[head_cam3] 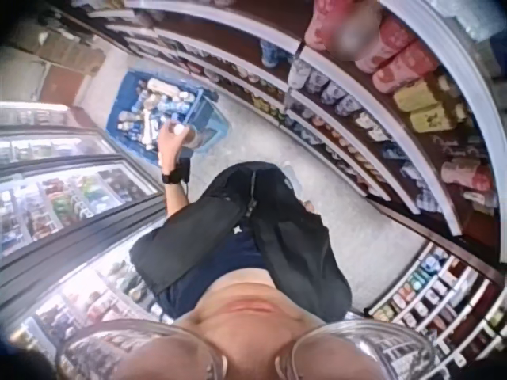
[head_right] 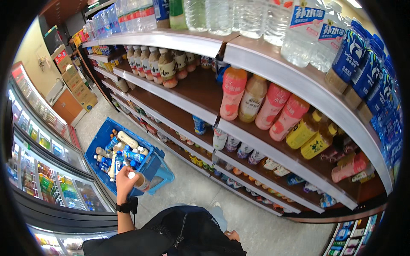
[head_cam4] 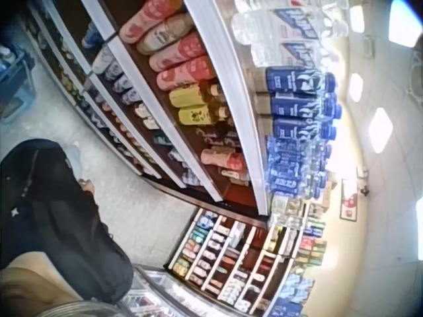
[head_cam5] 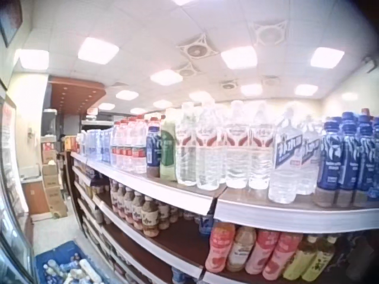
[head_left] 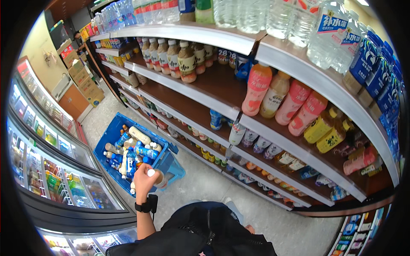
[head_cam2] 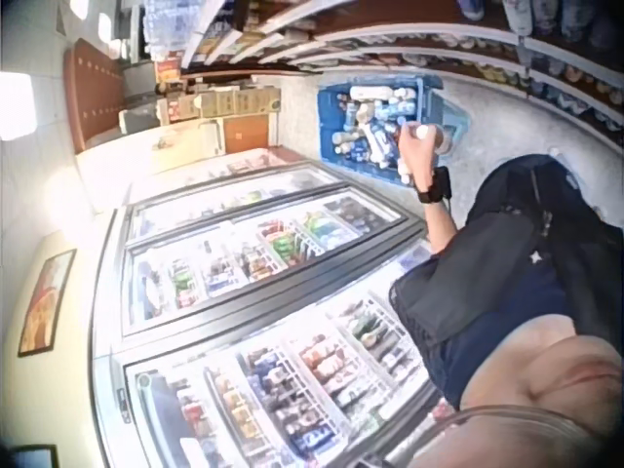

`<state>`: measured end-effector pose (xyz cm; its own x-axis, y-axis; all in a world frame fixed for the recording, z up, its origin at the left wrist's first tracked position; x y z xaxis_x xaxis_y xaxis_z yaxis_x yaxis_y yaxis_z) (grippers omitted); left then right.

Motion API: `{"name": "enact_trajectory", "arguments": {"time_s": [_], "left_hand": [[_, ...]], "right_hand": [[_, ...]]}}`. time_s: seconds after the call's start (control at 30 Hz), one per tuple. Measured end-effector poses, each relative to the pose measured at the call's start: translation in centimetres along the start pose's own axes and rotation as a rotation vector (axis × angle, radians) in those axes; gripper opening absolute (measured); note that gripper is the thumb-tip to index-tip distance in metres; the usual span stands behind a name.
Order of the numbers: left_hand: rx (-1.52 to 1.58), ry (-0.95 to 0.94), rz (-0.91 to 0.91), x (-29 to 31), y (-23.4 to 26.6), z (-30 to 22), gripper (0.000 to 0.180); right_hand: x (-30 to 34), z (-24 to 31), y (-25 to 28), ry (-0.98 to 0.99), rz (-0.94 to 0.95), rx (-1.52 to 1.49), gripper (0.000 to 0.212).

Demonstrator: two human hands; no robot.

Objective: Stocking supermarket shelves with bottled drinks from a blue crate.

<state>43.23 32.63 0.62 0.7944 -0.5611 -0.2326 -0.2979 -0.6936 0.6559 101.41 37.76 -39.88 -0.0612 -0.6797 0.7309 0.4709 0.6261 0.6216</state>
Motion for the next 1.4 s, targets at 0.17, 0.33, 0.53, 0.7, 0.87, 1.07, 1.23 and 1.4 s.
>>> {"name": "enact_trajectory", "arguments": {"time_s": [0.17,0.33,0.53,0.7,0.87,1.07,1.23,1.4], "left_hand": [[-0.050,0.108,-0.087,1.9,-0.9,-4.0,0.028],[0.099,0.197,-0.126,6.0,-2.7,-5.6,0.021],[0.076,0.340,-0.148,11.8,-5.6,-6.2,0.027],[-0.054,0.417,-0.188,14.4,-6.6,-6.6,0.032],[-0.155,0.376,-0.194,12.9,-6.4,-6.1,0.030],[-0.076,0.213,-0.178,5.3,-3.7,-6.4,0.023],[-0.177,-0.053,-0.143,-5.8,0.0,-8.0,0.017],[-0.637,-0.208,-0.109,-17.9,3.7,-12.0,0.035]], "right_hand": [[-5.4,1.9,6.4,0.077,-0.010,0.046,0.041],[-9.5,7.7,15.1,0.233,-0.026,0.224,0.041],[-14.6,12.5,22.2,0.367,0.012,0.465,0.044],[-19.5,14.0,24.1,0.370,0.055,0.590,0.063],[-19.4,15.6,25.0,0.422,0.055,0.430,0.052],[-17.8,17.2,22.5,0.480,0.052,0.495,0.048],[-17.9,13.0,19.1,0.447,0.184,0.390,0.053],[-15.9,11.0,17.1,0.290,0.049,0.396,0.065]]}}
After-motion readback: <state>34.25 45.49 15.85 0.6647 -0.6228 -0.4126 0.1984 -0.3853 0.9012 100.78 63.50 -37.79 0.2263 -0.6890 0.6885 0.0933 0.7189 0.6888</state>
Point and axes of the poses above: each hand's wrist, its own x-axis away from the middle knuckle, its own y-axis out of the back of the hand, z = x × y, the point moved 6 cm from there along -x, towards the middle knuckle, and after that the axes turned 2 degrees about -y, right-handed, at the moved point
